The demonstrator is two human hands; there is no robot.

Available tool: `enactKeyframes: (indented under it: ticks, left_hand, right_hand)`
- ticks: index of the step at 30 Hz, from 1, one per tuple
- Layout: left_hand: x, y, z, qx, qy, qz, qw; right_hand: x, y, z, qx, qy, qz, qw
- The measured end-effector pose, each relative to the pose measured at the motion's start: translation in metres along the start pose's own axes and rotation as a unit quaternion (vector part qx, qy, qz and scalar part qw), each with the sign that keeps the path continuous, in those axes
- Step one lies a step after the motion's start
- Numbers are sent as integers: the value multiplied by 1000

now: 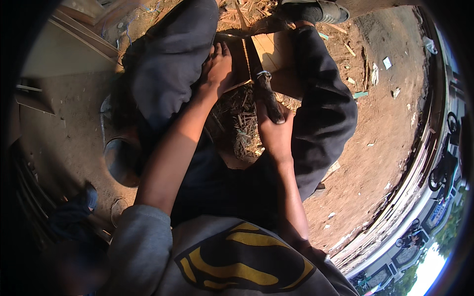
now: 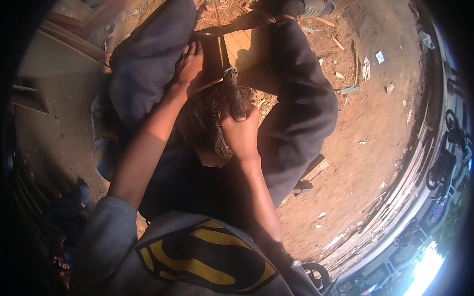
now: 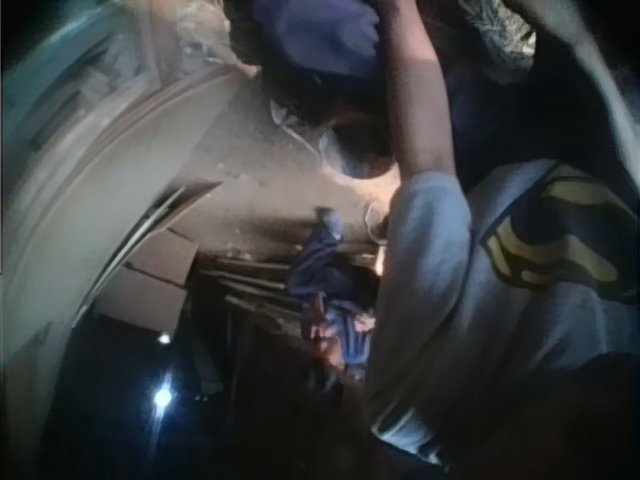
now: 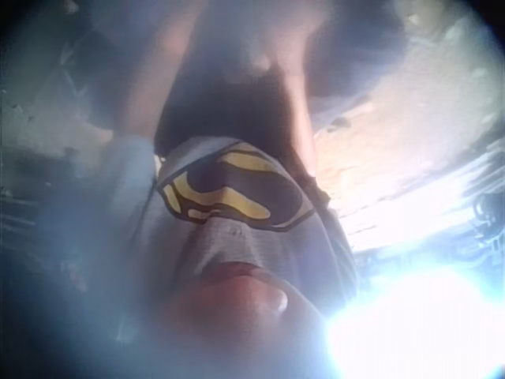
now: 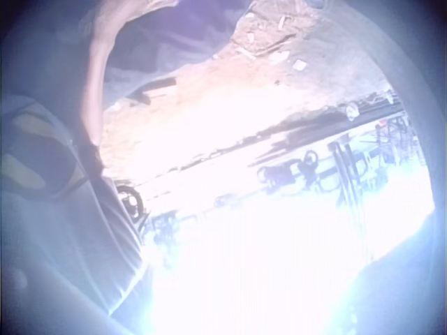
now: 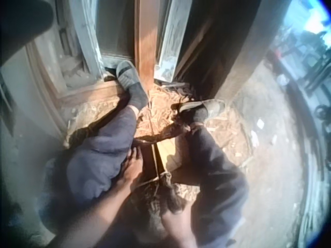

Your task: The person sits on the ground and uses a hand saw to cut a rectangular wooden block placed between their legs. They hold the wood with one hand and saw with the other, producing sawdust as they progress through the cut.

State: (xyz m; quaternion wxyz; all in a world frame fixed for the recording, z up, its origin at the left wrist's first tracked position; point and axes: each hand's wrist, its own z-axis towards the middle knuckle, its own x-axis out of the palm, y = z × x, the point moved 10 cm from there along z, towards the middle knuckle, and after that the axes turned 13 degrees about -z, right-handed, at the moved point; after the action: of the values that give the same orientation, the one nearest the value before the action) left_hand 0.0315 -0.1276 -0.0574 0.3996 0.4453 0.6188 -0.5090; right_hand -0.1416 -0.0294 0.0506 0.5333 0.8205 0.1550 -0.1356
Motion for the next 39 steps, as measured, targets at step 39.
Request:
enactKeyframes:
  ticks: [39]
  left_hand:
    - [-40,-3,-14,-18,-104,-27,994]
  right_hand:
    - [-17,-9,-72,37,10,-1,999]
